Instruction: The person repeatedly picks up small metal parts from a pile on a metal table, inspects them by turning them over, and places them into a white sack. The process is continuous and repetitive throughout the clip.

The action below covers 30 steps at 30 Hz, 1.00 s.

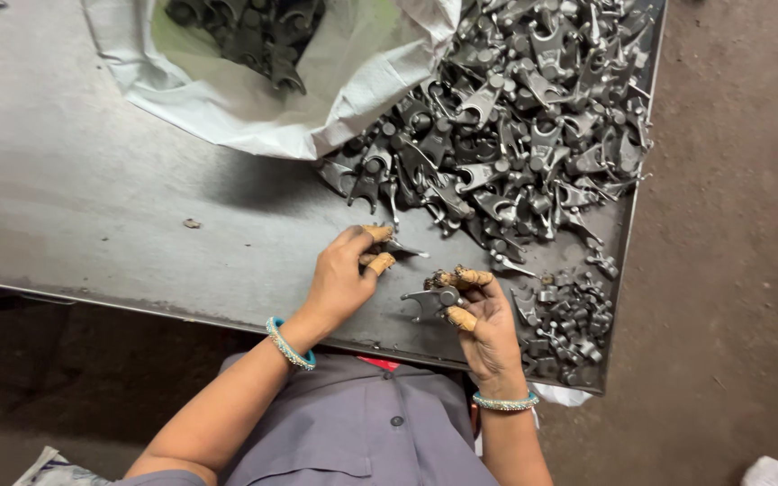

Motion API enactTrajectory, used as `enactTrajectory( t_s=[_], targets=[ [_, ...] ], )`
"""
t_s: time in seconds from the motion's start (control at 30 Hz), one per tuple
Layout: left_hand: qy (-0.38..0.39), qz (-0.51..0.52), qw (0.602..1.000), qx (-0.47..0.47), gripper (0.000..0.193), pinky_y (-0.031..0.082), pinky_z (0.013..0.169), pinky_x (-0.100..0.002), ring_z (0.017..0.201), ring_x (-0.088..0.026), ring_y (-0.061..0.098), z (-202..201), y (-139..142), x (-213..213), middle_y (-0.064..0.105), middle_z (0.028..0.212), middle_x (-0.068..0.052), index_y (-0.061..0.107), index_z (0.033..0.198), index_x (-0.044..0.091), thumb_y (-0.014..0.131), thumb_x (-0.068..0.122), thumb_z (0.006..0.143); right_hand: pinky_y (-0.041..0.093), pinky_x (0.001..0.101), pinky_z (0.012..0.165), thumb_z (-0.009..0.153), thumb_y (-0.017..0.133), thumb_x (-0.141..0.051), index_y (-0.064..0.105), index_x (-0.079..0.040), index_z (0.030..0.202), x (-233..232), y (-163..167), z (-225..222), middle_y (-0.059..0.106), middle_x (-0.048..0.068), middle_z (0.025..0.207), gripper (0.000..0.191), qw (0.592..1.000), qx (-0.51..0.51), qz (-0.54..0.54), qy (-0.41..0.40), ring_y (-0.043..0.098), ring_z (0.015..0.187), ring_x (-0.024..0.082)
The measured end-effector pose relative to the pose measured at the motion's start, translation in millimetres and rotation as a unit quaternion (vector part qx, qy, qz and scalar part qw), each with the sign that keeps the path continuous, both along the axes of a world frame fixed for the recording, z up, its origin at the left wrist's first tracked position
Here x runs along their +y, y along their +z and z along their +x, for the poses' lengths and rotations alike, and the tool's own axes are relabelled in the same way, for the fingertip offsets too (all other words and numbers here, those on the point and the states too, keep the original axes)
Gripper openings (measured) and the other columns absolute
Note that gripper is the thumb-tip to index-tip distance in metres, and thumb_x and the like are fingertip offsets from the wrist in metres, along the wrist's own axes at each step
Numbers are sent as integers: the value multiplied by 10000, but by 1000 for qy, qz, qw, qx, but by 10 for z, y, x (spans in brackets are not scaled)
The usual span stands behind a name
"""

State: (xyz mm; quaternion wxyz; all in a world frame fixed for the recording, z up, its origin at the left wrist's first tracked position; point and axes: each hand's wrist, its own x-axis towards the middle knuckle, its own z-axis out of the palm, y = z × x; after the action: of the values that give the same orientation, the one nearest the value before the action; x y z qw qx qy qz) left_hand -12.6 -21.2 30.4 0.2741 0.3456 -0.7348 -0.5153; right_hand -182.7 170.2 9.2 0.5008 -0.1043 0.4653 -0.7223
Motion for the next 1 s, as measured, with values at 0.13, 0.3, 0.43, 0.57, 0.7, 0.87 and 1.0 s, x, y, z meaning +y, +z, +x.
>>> enactTrajectory(
  t_s=[0.13, 0.3, 0.43, 0.57, 0.7, 0.87, 1.0],
  targets=[
    [-23, -5, 999, 38, 294, 579, 752, -329, 839, -238, 725, -6, 71, 106, 724, 1006, -107, 725, 1153, 54, 789, 142, 879, 565, 332, 951, 801, 741, 130, 587, -33, 1306, 125, -56, -14, 622, 149, 1316, 552, 999, -45, -13, -20, 631, 1189, 255],
    [-59, 145, 987, 42, 240, 571, 651, -275, 776, -122, 708, 66, 39, 317, 766, 957, -27, 736, 1103, 44, 764, 165, 898, 559, 318, 970, 812, 724, 133, 597, -42, 1287, 81, -79, 39, 632, 133, 1324, 522, 998, -46, -15, -29, 619, 1245, 240],
    [-54, 517, 837, 170, 158, 582, 565, -267, 703, -90, 675, 41, -155, 331, 709, 853, -20, 678, 1020, 28, 715, 166, 952, 592, 301, 864, 870, 701, 22, 658, -34, 1240, 44, -142, 111, 675, 98, 1239, 377, 998, 20, 51, -28, 660, 1079, 180],
    [-38, 577, 794, 188, 152, 544, 477, -270, 602, -103, 643, 41, -262, 307, 696, 784, -33, 647, 984, 36, 693, 180, 989, 500, 239, 484, 1011, 672, -194, 707, 0, 1220, 30, -238, 149, 736, 149, 916, 287, 992, 38, 123, 14, 668, 661, 159],
    [-39, 564, 805, 180, 138, 548, 488, -251, 620, -97, 659, 52, -244, 305, 707, 807, -37, 662, 1007, 39, 675, 173, 980, 534, 238, 542, 990, 683, -189, 668, 51, 1177, 10, -188, 180, 730, 91, 896, 305, 990, 50, 129, -2, 677, 672, 136],
    [16, 594, 787, 166, 359, 607, 563, -320, 690, -127, 706, 41, -160, 279, 710, 864, -28, 640, 1074, 79, 492, 397, 998, 559, 240, 546, 875, 733, -96, 659, 35, 1211, -210, 177, 307, 754, 29, 1082, 368, 978, 164, 108, 66, 674, 751, 93],
    [39, 573, 776, 259, 567, 643, 635, -417, 698, -253, 738, 97, -132, 83, 709, 845, -111, 630, 1113, 42, 385, 544, 1020, 501, 341, 587, 887, 771, -151, 699, -25, 1288, -650, 445, 413, 710, 135, 935, 427, 855, 452, 248, 48, 612, 724, 202]
  ],
)
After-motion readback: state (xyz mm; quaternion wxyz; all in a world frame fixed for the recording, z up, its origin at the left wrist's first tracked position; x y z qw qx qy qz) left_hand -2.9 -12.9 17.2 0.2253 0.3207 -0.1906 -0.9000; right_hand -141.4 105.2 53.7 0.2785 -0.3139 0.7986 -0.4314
